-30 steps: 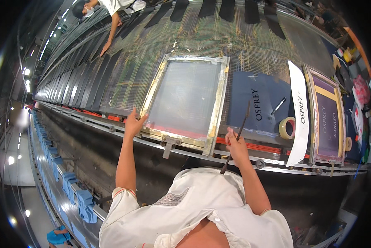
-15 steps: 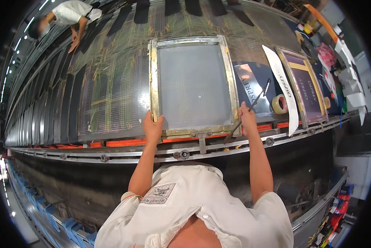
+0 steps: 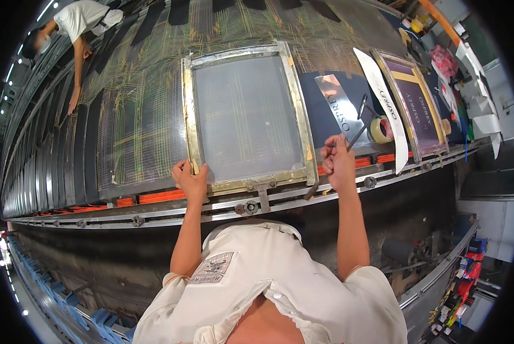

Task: The person places a white paper template on a rectangular frame, marks it with a pen, removes the template, and then applies a white adhesive from a tube along the inner edges of the frame. The person handles the frame and adhesive tube throughout.

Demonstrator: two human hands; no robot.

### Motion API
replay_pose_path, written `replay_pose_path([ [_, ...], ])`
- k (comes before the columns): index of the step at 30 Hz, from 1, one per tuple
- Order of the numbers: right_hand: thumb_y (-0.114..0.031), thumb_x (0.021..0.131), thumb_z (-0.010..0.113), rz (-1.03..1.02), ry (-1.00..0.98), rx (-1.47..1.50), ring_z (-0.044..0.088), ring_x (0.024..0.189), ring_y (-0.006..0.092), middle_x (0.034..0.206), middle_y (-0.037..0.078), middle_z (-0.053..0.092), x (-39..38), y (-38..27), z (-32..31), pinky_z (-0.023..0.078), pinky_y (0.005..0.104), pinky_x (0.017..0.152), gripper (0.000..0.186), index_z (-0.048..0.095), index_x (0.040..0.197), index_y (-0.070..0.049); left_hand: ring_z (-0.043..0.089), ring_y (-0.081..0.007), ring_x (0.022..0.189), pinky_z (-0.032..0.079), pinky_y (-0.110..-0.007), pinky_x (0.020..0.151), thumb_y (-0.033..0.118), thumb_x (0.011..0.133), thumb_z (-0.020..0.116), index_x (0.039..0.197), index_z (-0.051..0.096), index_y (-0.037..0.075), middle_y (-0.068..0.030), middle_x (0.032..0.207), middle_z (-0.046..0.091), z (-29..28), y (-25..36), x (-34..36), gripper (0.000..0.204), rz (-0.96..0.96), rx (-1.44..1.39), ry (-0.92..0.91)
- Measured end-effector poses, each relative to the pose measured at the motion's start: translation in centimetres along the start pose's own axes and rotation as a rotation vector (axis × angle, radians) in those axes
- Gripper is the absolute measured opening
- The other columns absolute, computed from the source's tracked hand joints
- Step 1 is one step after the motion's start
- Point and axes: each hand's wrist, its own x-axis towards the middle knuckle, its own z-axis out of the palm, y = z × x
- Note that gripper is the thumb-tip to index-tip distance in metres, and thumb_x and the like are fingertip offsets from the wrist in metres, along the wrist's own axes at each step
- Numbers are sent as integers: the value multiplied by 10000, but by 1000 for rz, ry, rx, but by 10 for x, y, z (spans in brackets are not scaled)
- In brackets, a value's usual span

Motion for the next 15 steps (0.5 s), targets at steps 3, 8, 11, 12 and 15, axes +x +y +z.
replay_pose_path([
  [3, -499, 1059, 454, -173, -18, 161, 353, 426, 73, 576, 7, 442, -14, 17, 30, 233, 237, 381, 464, 547, 874, -84, 365, -327, 1220, 257, -569, 1008, 333, 785, 798, 1307, 628, 80, -129, 1334, 416, 3, 4, 2, 605, 34, 6, -8],
  [8, -461, 1088, 393, -475, -73, 15, 405, 481, 74, 607, 5, 467, -30, 64, 87, 306, 234, 439, 477, 508, 840, -69, 466, -318, 1193, 325, -522, 1020, 330, 849, 770, 1292, 641, 67, -117, 1318, 516, -34, 54, -4, 531, 239, -118, 78],
  [11, -440, 1095, 380, -560, -91, -3, 422, 512, 73, 624, 5, 473, -39, 72, 96, 323, 234, 467, 475, 493, 833, -60, 555, -313, 1156, 386, -465, 1014, 317, 913, 710, 1239, 675, 62, -121, 1247, 603, -81, 120, 10, 416, 538, -493, -50],
  [12, -435, 1096, 379, -586, -101, -20, 426, 521, 73, 629, 5, 474, -43, 74, 101, 327, 235, 476, 474, 488, 831, -57, 577, -311, 1148, 400, -449, 1010, 332, 938, 678, 1218, 689, 68, -125, 1211, 628, -100, 146, 7, 385, 652, -519, -82],
  [15, -327, 1106, 382, -405, 35, -48, 425, 540, 74, 628, 5, 476, -60, 90, 102, 341, 250, 499, 398, 490, 819, -73, 600, -329, 1161, 413, -453, 985, 450, 1001, 539, 1140, 712, 61, -140, 1141, 671, -126, 212, -2, 448, 1130, -384, -109],
])
